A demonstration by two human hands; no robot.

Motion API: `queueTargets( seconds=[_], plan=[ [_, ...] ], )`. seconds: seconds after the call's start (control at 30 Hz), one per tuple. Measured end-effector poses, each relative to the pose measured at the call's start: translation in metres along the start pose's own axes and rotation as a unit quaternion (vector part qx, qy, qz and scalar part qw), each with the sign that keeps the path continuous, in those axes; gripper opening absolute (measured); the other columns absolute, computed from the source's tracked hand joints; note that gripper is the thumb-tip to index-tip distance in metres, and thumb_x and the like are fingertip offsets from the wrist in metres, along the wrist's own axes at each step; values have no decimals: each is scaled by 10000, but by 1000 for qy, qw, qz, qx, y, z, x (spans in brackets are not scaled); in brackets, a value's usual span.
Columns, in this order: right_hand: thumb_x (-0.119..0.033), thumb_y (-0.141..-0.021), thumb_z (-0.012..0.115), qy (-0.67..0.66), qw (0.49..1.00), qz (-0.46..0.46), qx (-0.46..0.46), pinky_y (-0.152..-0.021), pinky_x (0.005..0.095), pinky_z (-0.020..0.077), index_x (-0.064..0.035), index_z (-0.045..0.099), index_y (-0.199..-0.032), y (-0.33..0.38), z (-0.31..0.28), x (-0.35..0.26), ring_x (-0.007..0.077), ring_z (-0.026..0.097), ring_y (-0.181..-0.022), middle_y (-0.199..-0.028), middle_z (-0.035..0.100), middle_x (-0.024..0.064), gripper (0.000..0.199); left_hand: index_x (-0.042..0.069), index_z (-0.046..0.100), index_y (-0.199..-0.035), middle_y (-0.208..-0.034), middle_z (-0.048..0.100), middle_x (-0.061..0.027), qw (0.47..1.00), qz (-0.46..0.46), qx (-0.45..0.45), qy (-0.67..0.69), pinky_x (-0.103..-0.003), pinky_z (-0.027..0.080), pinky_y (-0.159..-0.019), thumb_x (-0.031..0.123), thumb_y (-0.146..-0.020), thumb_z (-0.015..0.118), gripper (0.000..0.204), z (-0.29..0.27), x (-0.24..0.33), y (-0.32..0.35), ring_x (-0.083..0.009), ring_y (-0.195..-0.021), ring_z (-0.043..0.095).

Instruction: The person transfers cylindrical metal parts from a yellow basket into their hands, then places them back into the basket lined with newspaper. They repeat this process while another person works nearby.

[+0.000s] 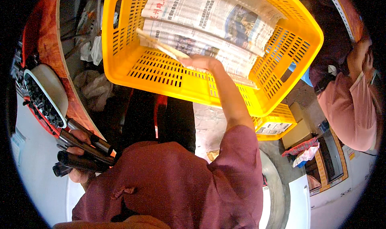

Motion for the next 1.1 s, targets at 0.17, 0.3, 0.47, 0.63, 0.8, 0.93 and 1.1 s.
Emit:
queueTargets(
  seconds=[0.17, 0.3, 0.47, 0.63, 0.8, 0.93, 1.1],
  plan=[
    [-681, -865, 422, -91, 993, 0, -81, -1017, 326, 378, -67, 415, -1391, -8, -33, 18, 242, 479, -1228, -1368, 473, 147, 809, 121, 591, -955, -1032, 479, -185, 999, -31, -5, 10, -404, 474, -760, 488, -742, 642, 427, -2, -8, -1, -284, -857, 500],
    [-630, -895, 427, 104, 988, -81, -78, -1051, 318, 336, -47, 399, -1395, 32, -6, -9, 237, 418, -1283, -1419, 417, 142, 769, 119, 594, -964, -1056, 482, -189, 999, -33, 12, 18, -411, 472, -753, 472, -753, 637, 414, 2, -10, 4, -287, -870, 501],
    [-539, -905, 503, 52, 995, -61, -65, -1032, 317, 349, -28, 403, -1386, -4, -4, 16, 262, 443, -1251, -1361, 475, 163, 709, 131, 596, -961, -1069, 484, -179, 1000, -28, 1, 7, -446, 467, -799, 404, -779, 618, 328, 2, -7, 2, -293, -889, 499],
    [-340, -913, 552, 222, 929, -223, 193, -904, 360, 467, -30, 554, -1219, -35, -33, 19, 309, 601, -1026, -1117, 620, 178, 436, 147, 595, -957, -1061, 480, -164, 999, -27, 6, 31, -426, 452, -784, 412, -765, 624, 328, 7, -9, -3, -278, -899, 481],
    [-153, -858, 576, 190, 729, -355, 553, -760, 440, 500, -92, 606, -1062, -22, -95, -5, 360, 595, -900, -1009, 595, 157, 214, 146, 599, -966, -1055, 482, -154, 999, -45, 24, 6, -417, 449, -775, 502, -705, 652, 444, 1, -14, -1, -268, -906, 480],
    [-126, -866, 598, 245, 618, -359, 655, -676, 394, 501, -91, 613, -1026, 1, -153, -34, 325, 615, -775, -893, 601, 133, 164, 131, 602, -966, -1054, 488, -157, 998, -42, 45, 20, -412, 451, -760, 524, -686, 658, 486, 3, -18, -1, -267, -899, 486],
    [-147, -859, 606, 258, 576, -387, 672, -637, 382, 508, -110, 618, -1028, 8, -163, -63, 318, 610, -737, -862, 597, 133, 173, 121, 600, -974, -1067, 489, -162, 997, -53, 56, 22, -401, 453, -756, 514, -689, 655, 489, 2, -20, -3, -266, -895, 490]
  ],
)
Point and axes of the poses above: each hand's wrist, its own y-axis away from the middle knuckle, its own z-axis out of the palm, x = y × z, the point moved 2 cm from there along -y, towards the middle knuckle
